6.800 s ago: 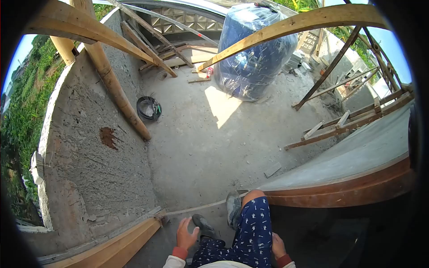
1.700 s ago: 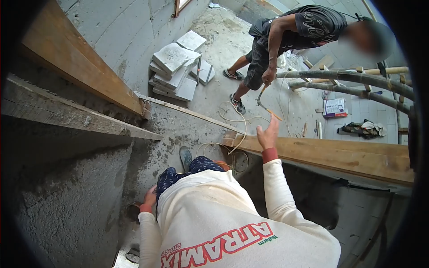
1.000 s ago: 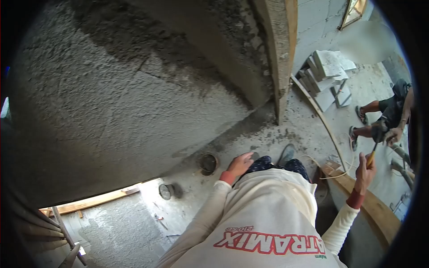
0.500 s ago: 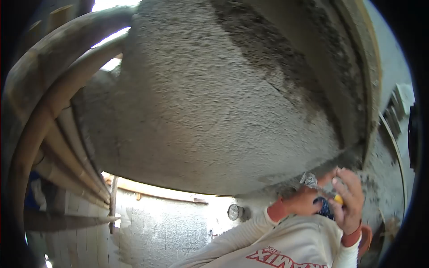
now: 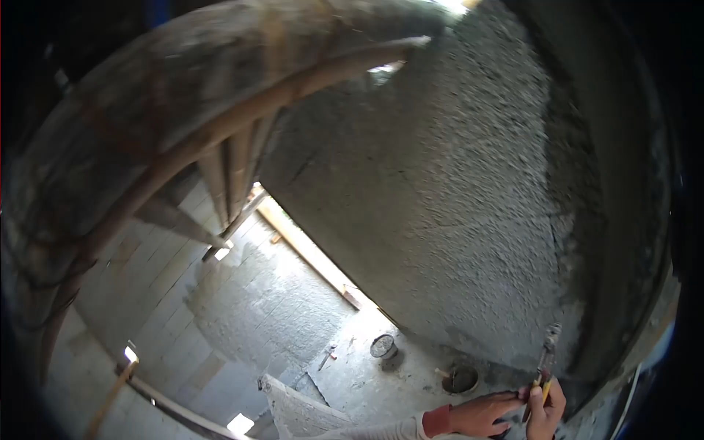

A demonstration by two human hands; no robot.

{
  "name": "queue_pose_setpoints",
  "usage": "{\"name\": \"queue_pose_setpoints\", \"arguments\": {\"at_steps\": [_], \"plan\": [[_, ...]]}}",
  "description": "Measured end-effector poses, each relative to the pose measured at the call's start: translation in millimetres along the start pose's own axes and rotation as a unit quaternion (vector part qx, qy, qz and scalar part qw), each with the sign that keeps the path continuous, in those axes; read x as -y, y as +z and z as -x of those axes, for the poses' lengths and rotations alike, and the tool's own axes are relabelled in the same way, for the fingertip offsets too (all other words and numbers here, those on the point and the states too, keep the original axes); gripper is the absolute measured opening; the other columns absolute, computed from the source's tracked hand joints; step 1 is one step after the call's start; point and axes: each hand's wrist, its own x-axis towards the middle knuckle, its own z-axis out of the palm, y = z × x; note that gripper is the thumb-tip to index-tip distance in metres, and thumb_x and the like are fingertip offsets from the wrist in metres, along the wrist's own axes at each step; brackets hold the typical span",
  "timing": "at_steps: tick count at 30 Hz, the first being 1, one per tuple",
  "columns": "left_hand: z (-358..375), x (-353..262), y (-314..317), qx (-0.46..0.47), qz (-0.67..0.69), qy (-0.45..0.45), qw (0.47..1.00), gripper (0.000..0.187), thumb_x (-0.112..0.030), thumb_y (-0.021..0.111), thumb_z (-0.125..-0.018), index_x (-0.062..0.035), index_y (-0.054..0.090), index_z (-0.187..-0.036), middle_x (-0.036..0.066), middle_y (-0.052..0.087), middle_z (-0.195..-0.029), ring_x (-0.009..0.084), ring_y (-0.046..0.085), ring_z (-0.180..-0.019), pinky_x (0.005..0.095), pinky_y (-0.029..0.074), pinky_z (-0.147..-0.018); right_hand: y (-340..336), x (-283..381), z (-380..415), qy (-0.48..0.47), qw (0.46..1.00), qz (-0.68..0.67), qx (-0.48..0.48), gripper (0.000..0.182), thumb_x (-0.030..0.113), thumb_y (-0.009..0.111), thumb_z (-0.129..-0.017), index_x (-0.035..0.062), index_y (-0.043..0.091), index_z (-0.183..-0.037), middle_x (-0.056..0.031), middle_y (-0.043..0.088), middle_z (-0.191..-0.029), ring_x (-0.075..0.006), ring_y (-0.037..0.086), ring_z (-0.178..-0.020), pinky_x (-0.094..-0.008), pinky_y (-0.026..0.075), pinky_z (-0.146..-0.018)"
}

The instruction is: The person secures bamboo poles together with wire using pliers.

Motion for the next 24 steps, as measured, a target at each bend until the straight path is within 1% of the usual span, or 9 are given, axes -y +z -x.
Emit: {"name": "queue_pose_setpoints", "arguments": {"at_steps": [1, 2, 5, 6, 9, 11, 16, 19, 24], "plan": [[-2, -22, -8, -0.034, -0.022, 0.0, 0.999, 0.053, -0.021, 0.077, -0.088, -0.0012, 0.06, -0.134, 0.021, 0.065, -0.113, 0.0387, 0.065, -0.108, 0.0491, 0.053, -0.092, -3, 2, -4, 0.0, 0.999, -0.049, 0.016, 0.017, 0.017, 0.058, -0.107, 0.0036, 0.062, -0.096, 0.0032, 0.054, -0.075, -0.0055, 0.044, -0.065, -0.024, 0.036, -0.058], [3, -43, -20, -0.029, 0.016, -0.09, 0.995, 0.051, -0.012, 0.068, -0.086, -0.0025, 0.061, -0.135, 0.022, 0.065, -0.117, 0.0382, 0.066, -0.108, 0.0483, 0.052, -0.094, -5, 5, -9, 0.036, 0.995, -0.082, 0.034, 0.017, 0.017, 0.058, -0.107, 0.0039, 0.061, -0.097, 0.0018, 0.056, -0.075, -0.0063, 0.046, -0.064, -0.0238, 0.037, -0.058], [30, -6, -21, -0.143, 0.024, 0.013, 0.989, 0.061, -0.019, 0.072, -0.088, -0.007, 0.056, -0.146, 0.024, 0.062, -0.136, 0.0354, 0.061, -0.126, 0.0474, 0.049, -0.103, -2, 17, -17, 0.117, 0.974, -0.178, 0.082, 0.017, 0.018, 0.055, -0.108, 0.0045, 0.06, -0.099, -0.0019, 0.059, -0.074, -0.0093, 0.052, -0.062, -0.0239, 0.041, -0.056], [46, -17, -25, -0.19, 0.068, -0.1, 0.974, 0.049, -0.014, 0.065, -0.097, 0.0026, 0.055, -0.142, 0.023, 0.056, -0.146, 0.0341, 0.054, -0.136, 0.0432, 0.043, -0.113, 2, 19, -20, 0.138, 0.963, -0.212, 0.096, 0.017, 0.018, 0.055, -0.109, 0.0047, 0.06, -0.099, -0.0031, 0.06, -0.074, -0.0104, 0.054, -0.062, -0.024, 0.042, -0.056], [85, -34, -52, -0.328, -0.033, -0.128, 0.936, 0.043, -0.015, 0.066, -0.099, -0.0007, 0.059, -0.139, 0.018, 0.064, -0.137, 0.031, 0.062, -0.127, 0.0396, 0.049, -0.106, 17, 41, -20, 0.214, 0.924, -0.275, 0.156, 0.013, 0.017, 0.052, -0.109, 0.0052, 0.058, -0.106, -0.0074, 0.065, -0.091, -0.0157, 0.064, -0.076, -0.0308, 0.059, -0.072], [112, -47, -69, -0.388, 0.059, -0.178, 0.903, 0.044, -0.014, 0.064, -0.102, -0.0019, 0.056, -0.144, 0.014, 0.062, -0.143, 0.0214, 0.062, -0.128, 0.0342, 0.049, -0.106, 35, 56, -15, 0.204, 0.915, -0.294, 0.186, 0.012, 0.016, 0.052, -0.108, 0.0061, 0.057, -0.108, -0.0066, 0.064, -0.096, -0.0162, 0.065, -0.08, -0.0332, 0.061, -0.076], [157, -115, -134, -0.512, -0.012, -0.135, 0.848, 0.04, -0.003, 0.063, -0.1, 0.0012, 0.058, -0.14, 0.012, 0.065, -0.137, 0.0197, 0.065, -0.122, 0.0332, 0.051, -0.104, 66, 53, -26, 0.059, 0.94, -0.115, 0.315, 0.016, 0.02, 0.06, -0.104, 0.0055, 0.056, -0.102, -0.0026, 0.06, -0.096, -0.0125, 0.062, -0.086, -0.0367, 0.06, -0.082], [171, -141, -164, -0.552, -0.019, -0.051, 0.832, 0.038, 0.001, 0.061, -0.099, 0.0059, 0.057, -0.137, 0.017, 0.066, -0.134, 0.0252, 0.066, -0.122, 0.0369, 0.051, -0.106, 101, 107, -21, 0.09, 0.918, -0.252, 0.293, 0.04, 0.014, 0.058, -0.103, -0.0064, 0.056, -0.138, -0.0111, 0.069, -0.101, -0.0201, 0.069, -0.09, -0.0326, 0.054, -0.085], [175, -184, -197, -0.541, -0.071, 0.011, 0.838, 0.045, -0.001, 0.066, -0.098, 0.0045, 0.055, -0.14, 0.018, 0.064, -0.136, 0.0256, 0.065, -0.123, 0.0368, 0.051, -0.106, 126, 161, -23, 0.063, 0.882, -0.263, 0.385, 0.047, 0.012, 0.052, -0.105, -0.0065, 0.044, -0.148, -0.0111, 0.065, -0.095, -0.0292, 0.073, -0.098, -0.0399, 0.056, -0.093]]}}
